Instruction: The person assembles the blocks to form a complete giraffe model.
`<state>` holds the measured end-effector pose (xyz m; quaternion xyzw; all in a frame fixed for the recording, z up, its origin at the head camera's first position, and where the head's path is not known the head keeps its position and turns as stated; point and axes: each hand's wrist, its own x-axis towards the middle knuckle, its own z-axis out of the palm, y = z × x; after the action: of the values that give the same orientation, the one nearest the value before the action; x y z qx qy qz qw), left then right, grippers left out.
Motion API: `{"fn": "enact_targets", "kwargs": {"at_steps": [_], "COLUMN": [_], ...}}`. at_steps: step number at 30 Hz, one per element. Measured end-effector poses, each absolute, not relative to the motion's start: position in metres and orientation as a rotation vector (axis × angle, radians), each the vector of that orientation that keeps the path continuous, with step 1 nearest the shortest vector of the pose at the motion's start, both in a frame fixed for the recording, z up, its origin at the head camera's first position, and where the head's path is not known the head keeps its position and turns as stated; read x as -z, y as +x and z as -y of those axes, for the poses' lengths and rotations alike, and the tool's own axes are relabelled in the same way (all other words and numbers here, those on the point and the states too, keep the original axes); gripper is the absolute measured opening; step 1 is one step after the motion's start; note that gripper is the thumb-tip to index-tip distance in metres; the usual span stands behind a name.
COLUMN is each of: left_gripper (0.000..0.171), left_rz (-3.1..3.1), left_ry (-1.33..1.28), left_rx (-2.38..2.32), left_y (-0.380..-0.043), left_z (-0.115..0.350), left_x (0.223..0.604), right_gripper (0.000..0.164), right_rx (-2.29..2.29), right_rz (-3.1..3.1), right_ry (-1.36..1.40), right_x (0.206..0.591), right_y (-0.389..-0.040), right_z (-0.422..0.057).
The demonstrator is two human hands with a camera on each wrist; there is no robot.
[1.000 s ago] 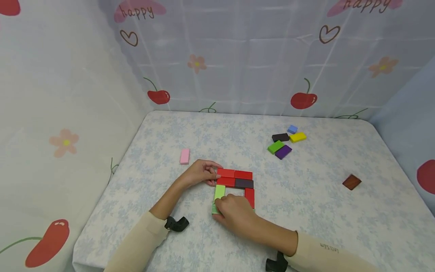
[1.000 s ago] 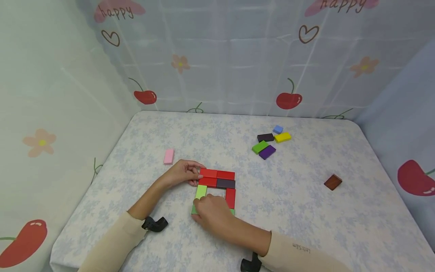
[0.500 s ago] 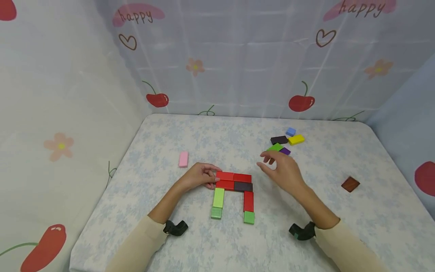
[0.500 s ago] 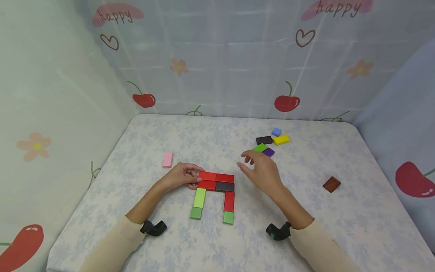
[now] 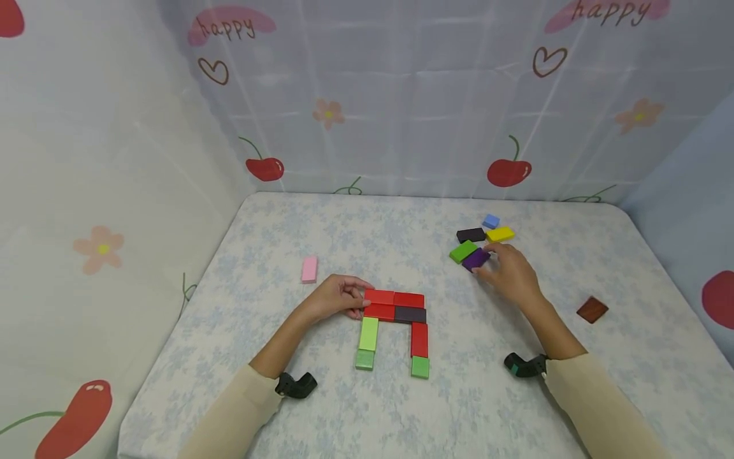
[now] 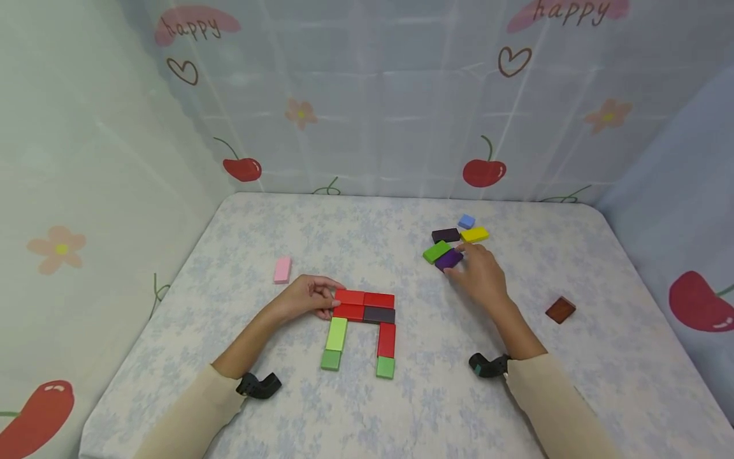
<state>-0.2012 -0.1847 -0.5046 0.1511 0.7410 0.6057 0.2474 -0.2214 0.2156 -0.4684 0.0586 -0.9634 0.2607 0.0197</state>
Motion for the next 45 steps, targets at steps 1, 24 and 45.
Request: {"fn": "enact_targets", "kwargs": {"at_steps": [1,24,45], "left_gripper": [0.038,0.038,0.039], "left_rz": [-2.021,-1.993,-1.998], "left_ry": [0.415,0.416,0.406], "left_rx": [-1.653,-1.666,-1.664], "left_y": [-0.201,-0.199,-0.201], "left_z": [0.185,0.185,0.184], "left_x": [0.505,0.504,0.503], "right_gripper": [0.054,0.043,0.033], "right_rx": [-0.811,-0.832,-0.843], "right_rz": [3.001,3.080,3.064], "right_ry": [0.183,0.574,1.119], "right_x": [0.469,0.472,0.460], "right_y": [-0.222,-0.224,-0.201], "right_z": [-0.216,-0.207,-0.175]}}
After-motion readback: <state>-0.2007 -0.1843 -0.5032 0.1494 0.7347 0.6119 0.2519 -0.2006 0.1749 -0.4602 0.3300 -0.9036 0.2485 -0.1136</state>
